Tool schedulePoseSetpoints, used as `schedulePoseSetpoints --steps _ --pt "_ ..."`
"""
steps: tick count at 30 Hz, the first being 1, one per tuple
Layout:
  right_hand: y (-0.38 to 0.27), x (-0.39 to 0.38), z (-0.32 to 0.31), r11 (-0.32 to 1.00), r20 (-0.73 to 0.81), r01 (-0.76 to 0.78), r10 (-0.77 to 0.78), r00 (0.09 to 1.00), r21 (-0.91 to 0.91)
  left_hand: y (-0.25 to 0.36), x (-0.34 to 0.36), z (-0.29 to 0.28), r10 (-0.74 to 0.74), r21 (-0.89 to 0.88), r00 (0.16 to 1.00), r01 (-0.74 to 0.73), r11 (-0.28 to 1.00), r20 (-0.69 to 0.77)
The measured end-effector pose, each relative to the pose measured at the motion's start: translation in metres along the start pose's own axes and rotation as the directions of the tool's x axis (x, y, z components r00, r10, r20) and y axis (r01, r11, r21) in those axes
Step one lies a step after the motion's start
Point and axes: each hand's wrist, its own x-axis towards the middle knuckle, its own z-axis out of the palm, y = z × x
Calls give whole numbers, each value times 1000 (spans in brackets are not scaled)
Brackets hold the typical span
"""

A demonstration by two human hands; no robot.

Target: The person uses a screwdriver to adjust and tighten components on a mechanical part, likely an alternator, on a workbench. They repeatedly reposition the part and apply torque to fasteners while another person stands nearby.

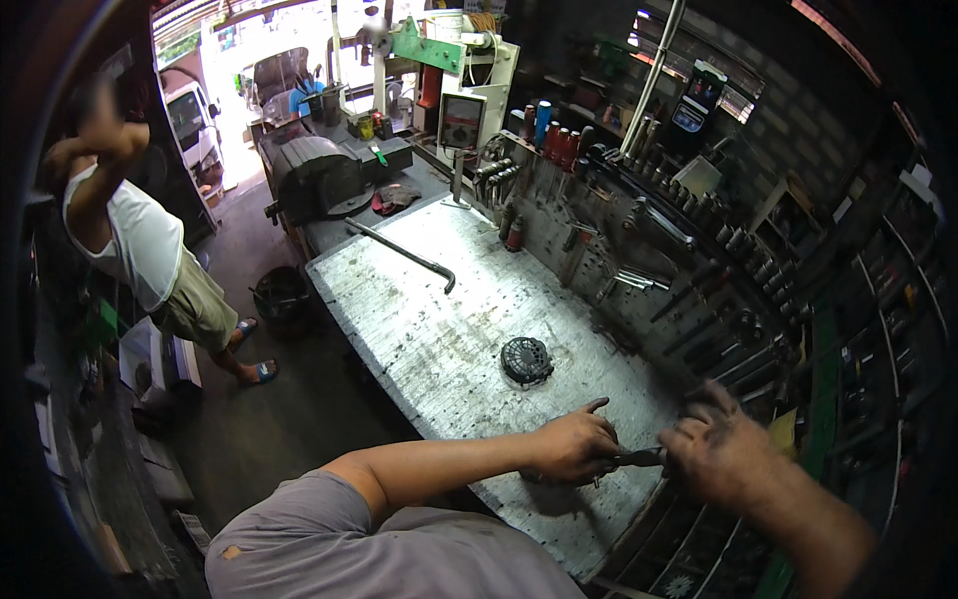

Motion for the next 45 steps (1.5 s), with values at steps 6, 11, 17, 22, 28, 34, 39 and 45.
schedulePoseSetpoints --steps 6,11,17,22,28,34,39,45 --pt "-10 10 -5 706 335 -603 504 796 372 2 0 0 -19 -22 1000 19 1000 7" --pt "-11 7 -14 985 86 -162 157 984 59 3 0 -3 -4 24 1000 4 1000 13" --pt "-11 10 -6 797 330 -508 407 852 328 7 -1 -4 -11 17 1000 11 1000 -13" --pt "-13 5 -4 829 399 -468 335 854 305 4 1 -6 -58 43 994 54 998 89" --pt "-2 9 -2 986 167 -111 91 982 120 2 1 -8 -40 73 993 32 997 114" --pt "-19 -5 11 615 284 -538 467 837 576 1 2 -3 -79 84 993 71 994 89" --pt "5 -3 -1 1000 21 -25 25 999 6 -2 3 -8 -45 128 990 27 991 136" --pt "-5 -5 8 810 199 -406 354 914 424 3 1 -8 -69 110 990 55 992 126"
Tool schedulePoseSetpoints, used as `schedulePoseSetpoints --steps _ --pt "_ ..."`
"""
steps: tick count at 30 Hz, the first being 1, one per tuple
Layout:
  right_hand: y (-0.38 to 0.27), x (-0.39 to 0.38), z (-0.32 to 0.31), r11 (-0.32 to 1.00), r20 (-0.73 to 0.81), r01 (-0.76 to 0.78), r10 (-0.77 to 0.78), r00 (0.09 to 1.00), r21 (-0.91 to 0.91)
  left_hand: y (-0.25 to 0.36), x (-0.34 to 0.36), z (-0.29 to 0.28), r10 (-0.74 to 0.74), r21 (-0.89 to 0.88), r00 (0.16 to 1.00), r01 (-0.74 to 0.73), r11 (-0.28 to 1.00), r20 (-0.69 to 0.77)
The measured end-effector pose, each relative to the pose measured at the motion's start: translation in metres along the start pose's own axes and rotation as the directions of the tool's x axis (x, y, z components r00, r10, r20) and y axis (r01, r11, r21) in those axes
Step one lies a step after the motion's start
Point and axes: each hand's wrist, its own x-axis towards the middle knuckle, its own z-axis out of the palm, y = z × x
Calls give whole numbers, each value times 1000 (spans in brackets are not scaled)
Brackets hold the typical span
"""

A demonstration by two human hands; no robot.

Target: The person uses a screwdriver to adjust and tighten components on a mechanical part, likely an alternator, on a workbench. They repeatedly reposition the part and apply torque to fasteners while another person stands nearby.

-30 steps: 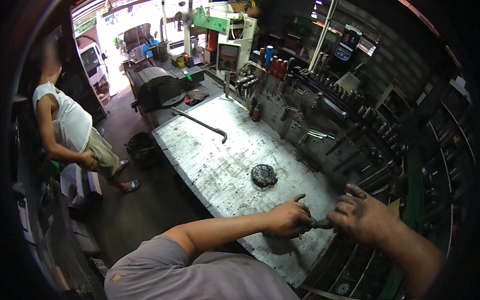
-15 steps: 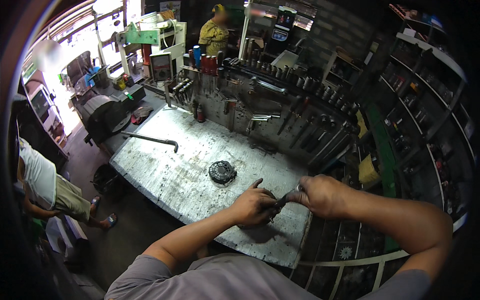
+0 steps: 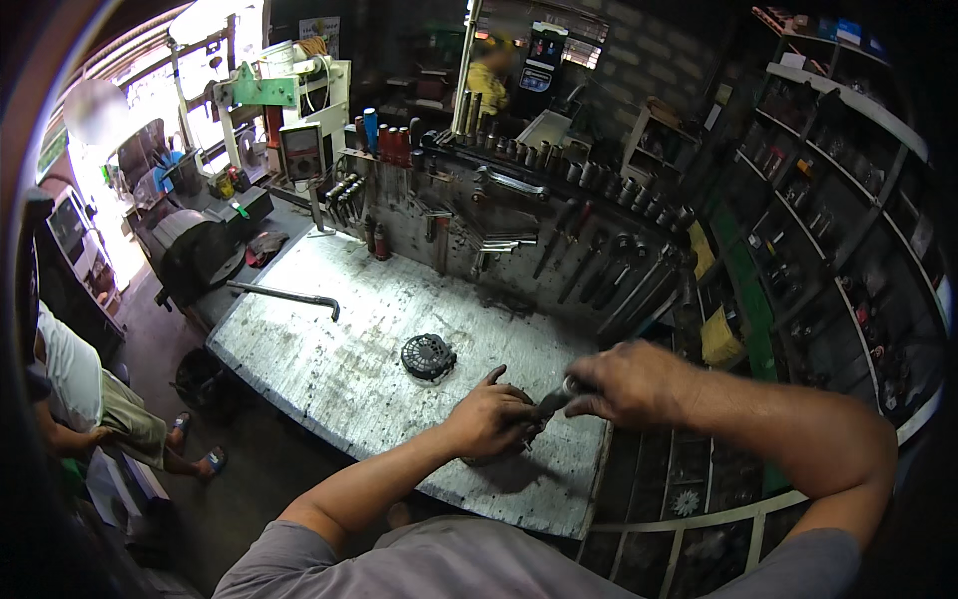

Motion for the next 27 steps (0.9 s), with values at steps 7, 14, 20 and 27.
schedulePoseSetpoints --steps 7,14,20,27 --pt "-1 3 -4 889 96 239 -219 971 -392 0 1 -3 48 15 999 -48 999 -7" --pt "-8 0 4 948 119 -251 231 966 197 1 -2 0 19 -8 1000 -19 1000 -15" --pt "4 1 -9 638 4 410 -538 843 -652 0 0 -2 53 35 999 -53 998 -1" --pt "-3 5 0 939 205 -286 247 947 190 1 0 0 4 29 1000 -5 1000 8"
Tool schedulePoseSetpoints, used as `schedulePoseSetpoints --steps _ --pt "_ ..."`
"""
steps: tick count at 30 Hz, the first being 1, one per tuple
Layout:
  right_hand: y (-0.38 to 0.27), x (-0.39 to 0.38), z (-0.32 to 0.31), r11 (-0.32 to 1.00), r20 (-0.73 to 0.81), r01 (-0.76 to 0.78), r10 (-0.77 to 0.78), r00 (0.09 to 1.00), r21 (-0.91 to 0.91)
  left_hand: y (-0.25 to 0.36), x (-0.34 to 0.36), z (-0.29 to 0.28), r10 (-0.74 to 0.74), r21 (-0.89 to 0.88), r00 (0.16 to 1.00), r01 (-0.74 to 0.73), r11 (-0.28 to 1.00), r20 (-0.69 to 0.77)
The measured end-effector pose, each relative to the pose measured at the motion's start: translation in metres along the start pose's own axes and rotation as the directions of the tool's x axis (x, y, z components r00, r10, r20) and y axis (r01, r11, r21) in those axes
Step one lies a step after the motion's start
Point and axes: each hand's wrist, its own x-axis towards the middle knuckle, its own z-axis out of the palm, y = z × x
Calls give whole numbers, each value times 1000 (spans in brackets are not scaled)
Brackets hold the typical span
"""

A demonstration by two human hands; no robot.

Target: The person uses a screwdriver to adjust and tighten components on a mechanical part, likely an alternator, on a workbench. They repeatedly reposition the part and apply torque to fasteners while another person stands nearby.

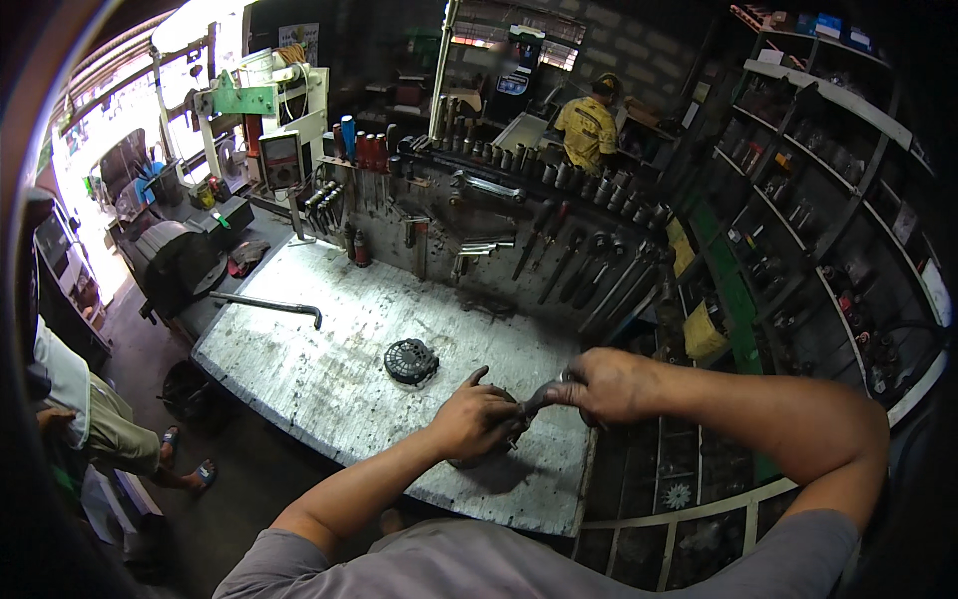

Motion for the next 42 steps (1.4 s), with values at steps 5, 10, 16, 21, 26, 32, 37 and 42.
schedulePoseSetpoints --steps 5,10,16,21,26,32,37,42 --pt "0 -6 -9 359 -2 458 -788 615 -814 -1 3 -4 63 21 998 -62 998 -4" --pt "8 3 -4 886 -208 325 -404 891 -330 2 1 -4 35 31 999 -34 999 -29" --pt "11 -1 15 967 -133 211 -229 964 -142 -1 1 -2 28 3 999 -28 1000 -27" --pt "11 1 -20 215 91 457 -824 559 -863 -3 2 -2 64 15 998 -64 998 -27" --pt "7 -1 -2 990 -120 136 -132 984 27 -1 2 -2 16 -16 999 -16 1000 -31" --pt "11 -7 11 885 -183 289 -373 910 -365 -3 1 -2 40 8 999 -40 999 -25" --pt "8 -2 -11 439 -46 473 -768 639 -764 -2 1 -3 32 4 999 -32 999 8" --pt "-3 -7 15 996 -119 62 -55 991 57 1 -1 -3 -5 -5 1000 5 1000 -6"
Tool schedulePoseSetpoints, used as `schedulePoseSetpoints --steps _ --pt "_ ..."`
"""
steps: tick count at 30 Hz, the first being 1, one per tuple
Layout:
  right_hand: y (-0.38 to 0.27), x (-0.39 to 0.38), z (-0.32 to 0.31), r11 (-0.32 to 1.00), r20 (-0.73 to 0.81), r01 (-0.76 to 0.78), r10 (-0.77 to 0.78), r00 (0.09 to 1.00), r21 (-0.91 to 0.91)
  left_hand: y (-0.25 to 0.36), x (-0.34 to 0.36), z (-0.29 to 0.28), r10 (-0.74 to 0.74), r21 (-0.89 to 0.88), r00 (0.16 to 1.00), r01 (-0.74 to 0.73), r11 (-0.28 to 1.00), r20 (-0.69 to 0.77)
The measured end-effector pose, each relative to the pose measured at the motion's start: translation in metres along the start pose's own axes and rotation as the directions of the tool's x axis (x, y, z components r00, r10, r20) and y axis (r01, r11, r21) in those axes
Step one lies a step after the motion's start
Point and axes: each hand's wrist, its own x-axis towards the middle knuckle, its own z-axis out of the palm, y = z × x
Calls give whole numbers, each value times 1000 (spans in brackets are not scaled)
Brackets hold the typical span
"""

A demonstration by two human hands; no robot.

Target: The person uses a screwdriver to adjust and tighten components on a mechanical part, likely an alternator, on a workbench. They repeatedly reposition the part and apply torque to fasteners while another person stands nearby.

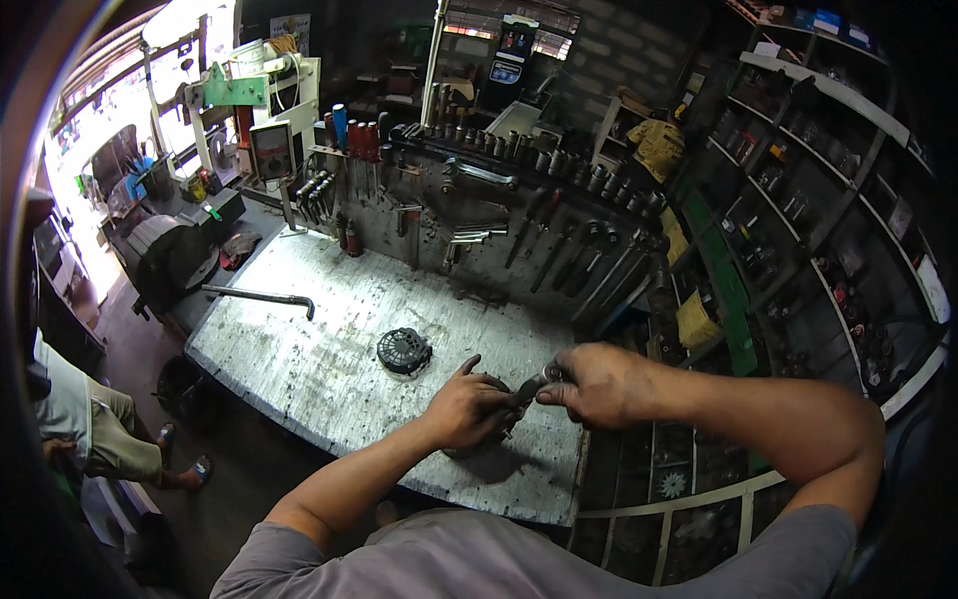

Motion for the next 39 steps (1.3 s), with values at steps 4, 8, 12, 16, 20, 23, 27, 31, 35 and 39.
schedulePoseSetpoints --steps 4,8,12,16,20,23,27,31,35,39 --pt "1 0 -12 775 68 311 -330 942 -549 -2 0 -1 50 -3 999 -50 999 5" --pt "-2 6 -33 355 177 543 -691 701 -761 -4 3 0 60 0 998 -60 998 -2" --pt "-13 0 -10 996 -75 1 -8 997 -91 -3 4 1 24 -2 1000 -24 1000 -15" --pt "-2 -1 -13 835 -15 221 -265 964 -503 -4 3 1 43 -17 999 -43 999 -22" --pt "8 10 -27 433 55 570 -761 646 -698 -6 3 2 57 1 998 -57 998 -28" --pt "1 7 -12 973 -6 50 -52 999 -226 -5 3 4 10 -32 999 -11 999 -43" --pt "-2 -1 -8 942 73 138 -121 990 -305 -4 2 1 56 6 998 -55 998 -25" --pt "10 14 -31 308 24 561 -862 507 -769 -4 4 0 46 4 999 -46 999 3" --pt "12 15 -18 774 61 336 -361 930 -537 -6 3 3 3 -17 1000 -3 1000 -1" --pt "5 5 -2 990 52 71 -65 997 -125 -8 2 4 29 -38 999 -30 999 -19"
